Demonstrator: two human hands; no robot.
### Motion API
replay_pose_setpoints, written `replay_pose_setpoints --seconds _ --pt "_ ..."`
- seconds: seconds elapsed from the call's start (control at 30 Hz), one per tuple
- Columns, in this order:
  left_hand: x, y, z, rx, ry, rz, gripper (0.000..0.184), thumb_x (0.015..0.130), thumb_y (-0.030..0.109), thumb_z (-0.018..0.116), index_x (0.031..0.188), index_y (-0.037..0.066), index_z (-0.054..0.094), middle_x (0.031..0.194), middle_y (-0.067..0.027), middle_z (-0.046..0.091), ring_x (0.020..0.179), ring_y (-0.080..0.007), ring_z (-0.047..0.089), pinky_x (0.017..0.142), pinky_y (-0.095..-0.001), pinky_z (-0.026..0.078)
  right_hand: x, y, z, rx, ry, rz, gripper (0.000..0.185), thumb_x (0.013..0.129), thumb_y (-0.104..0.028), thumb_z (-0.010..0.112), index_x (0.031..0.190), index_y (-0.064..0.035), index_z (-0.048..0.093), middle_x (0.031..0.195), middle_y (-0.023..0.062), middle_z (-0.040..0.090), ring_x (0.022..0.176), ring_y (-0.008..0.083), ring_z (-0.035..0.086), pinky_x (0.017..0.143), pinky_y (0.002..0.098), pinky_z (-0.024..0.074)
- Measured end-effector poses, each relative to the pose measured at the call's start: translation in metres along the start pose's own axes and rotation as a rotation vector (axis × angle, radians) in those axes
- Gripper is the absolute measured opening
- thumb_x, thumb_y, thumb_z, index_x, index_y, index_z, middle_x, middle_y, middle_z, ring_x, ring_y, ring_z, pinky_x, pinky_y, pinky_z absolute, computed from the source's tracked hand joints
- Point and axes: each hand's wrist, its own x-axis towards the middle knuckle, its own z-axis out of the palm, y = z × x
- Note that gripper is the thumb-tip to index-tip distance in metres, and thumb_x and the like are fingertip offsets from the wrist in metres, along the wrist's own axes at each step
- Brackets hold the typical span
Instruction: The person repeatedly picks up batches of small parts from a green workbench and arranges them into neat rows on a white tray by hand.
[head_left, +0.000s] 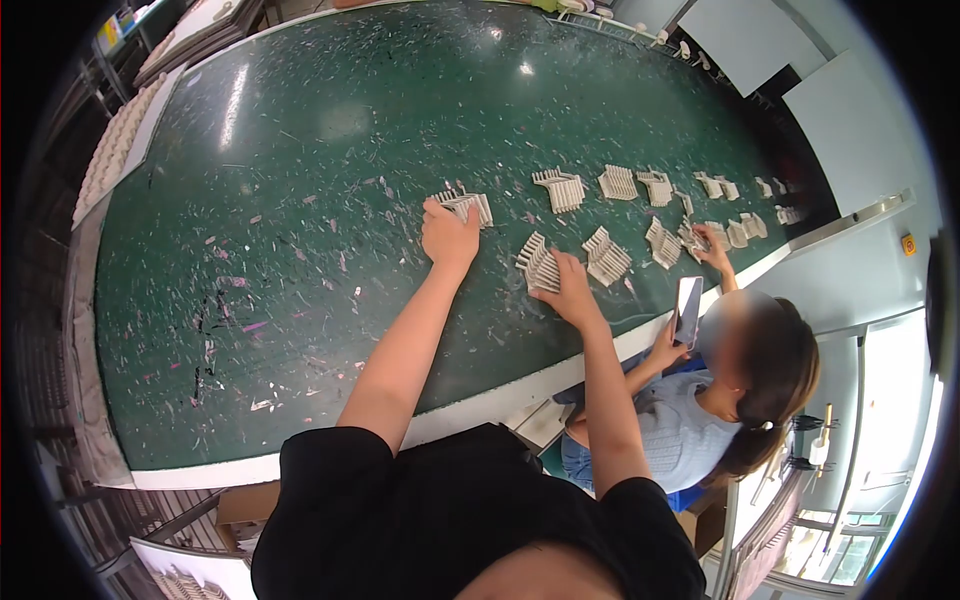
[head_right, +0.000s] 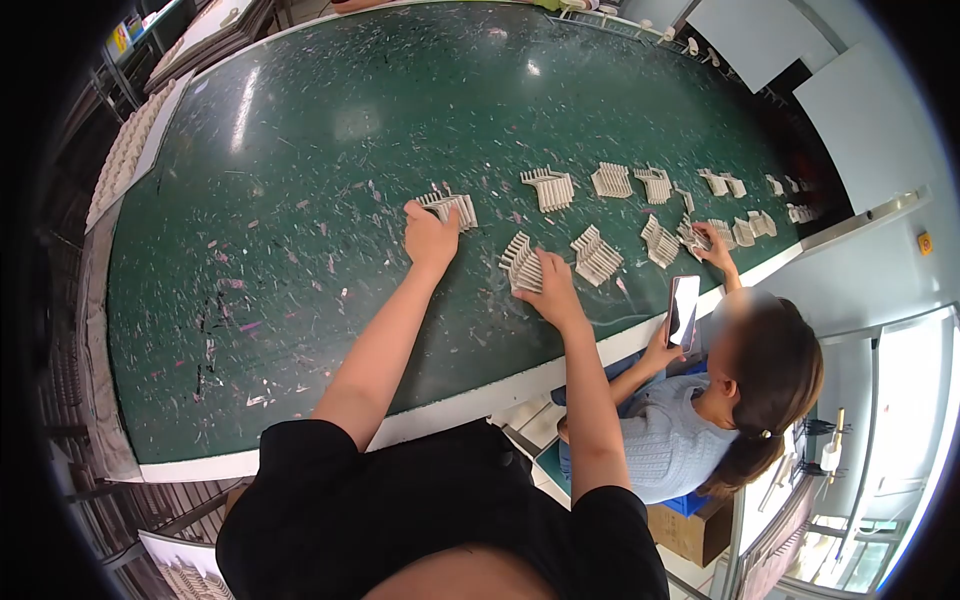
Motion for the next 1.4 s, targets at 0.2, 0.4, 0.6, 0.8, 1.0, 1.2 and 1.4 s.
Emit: replay_pose_setpoints --seconds 0.2,0.4,0.6,0.8,1.0,1.2,1.4 --pt "-0.004 -0.003 0.015 -0.202 0.221 -0.114 0.048 0.087 0.021 0.06 0.119 -0.004 0.036 0.108 -0.0286 0.054 0.096 -0.0449 0.057 0.087 -0.0476 0.044 -0.005 0.005 0.003 0.034 0.043 -0.024 0.084 0.066 -0.025 0.082 0.135 -0.0016 0.04 0.131 0.0196 0.045 0.12 0.0381 0.042 0.102 0.042 0.0363" --pt "0.016 -0.039 0.015 -0.244 0.168 -0.286 0.043 0.085 0.019 0.064 0.116 -0.002 0.044 0.108 -0.0244 0.058 0.102 -0.0406 0.057 0.087 -0.0458 0.045 -0.007 0.009 0.008 0.059 0.079 -0.035 0.084 0.067 -0.025 0.082 0.135 -0.0017 0.04 0.131 0.02 0.044 0.119 0.0381 0.042 0.102 0.0424 0.0362" --pt "0.025 -0.024 0.003 0.004 -0.003 -0.286 0.05 0.083 0.026 0.067 0.118 -0.002 0.046 0.11 -0.0242 0.06 0.103 -0.0396 0.059 0.086 -0.0468 0.047 -0.01 0.009 0.011 0.081 0.109 -0.032 0.084 0.067 -0.025 0.082 0.136 -0.0024 0.04 0.131 0.0195 0.044 0.119 0.0379 0.042 0.102 0.0428 0.0363" --pt "0.018 -0.018 -0.004 -0.043 0.037 -0.293 0.043 0.079 0.024 0.068 0.112 0.002 0.051 0.105 -0.0236 0.063 0.1 -0.0393 0.062 0.083 -0.0445 0.049 -0.01 0.012 0.013 0.084 0.126 -0.039 0.084 0.066 -0.026 0.082 0.136 -0.004 0.04 0.129 0.0183 0.045 0.117 0.038 0.043 0.101 0.0434 0.0376" --pt "0.012 -0.007 0.0 0.03 0.083 -0.183 0.036 0.081 0.017 0.058 0.11 0.0 0.046 0.101 -0.0239 0.062 0.094 -0.0403 0.061 0.082 -0.0485 0.048 -0.011 0.012 0.013 0.087 0.132 -0.042 0.084 0.067 -0.025 0.082 0.136 -0.0045 0.039 0.129 0.0176 0.045 0.117 0.0381 0.043 0.1 0.0435 0.0381" --pt "0.012 0.01 0.021 -0.126 0.099 -0.174 0.053 0.082 0.029 0.06 0.117 -0.006 0.04 0.111 -0.0302 0.053 0.102 -0.0434 0.056 0.087 -0.0491 0.045 -0.012 0.012 0.014 0.093 0.136 -0.041 0.083 0.068 -0.023 0.081 0.136 -0.0042 0.039 0.129 0.0174 0.045 0.117 0.0382 0.043 0.1 0.0435 0.0377" --pt "0.004 0.05 0.021 0.174 -0.142 -0.283 0.078 0.078 0.044 0.067 0.126 -0.008 0.034 0.13 -0.0293 0.038 0.119 -0.0396 0.041 0.095 -0.0468 0.043 -0.012 0.011 0.015 0.089 0.145 -0.049 0.083 0.068 -0.021 0.081 0.136 -0.0038 0.039 0.129 0.0174 0.045 0.118 0.0384 0.043 0.101 0.0434 0.0376"
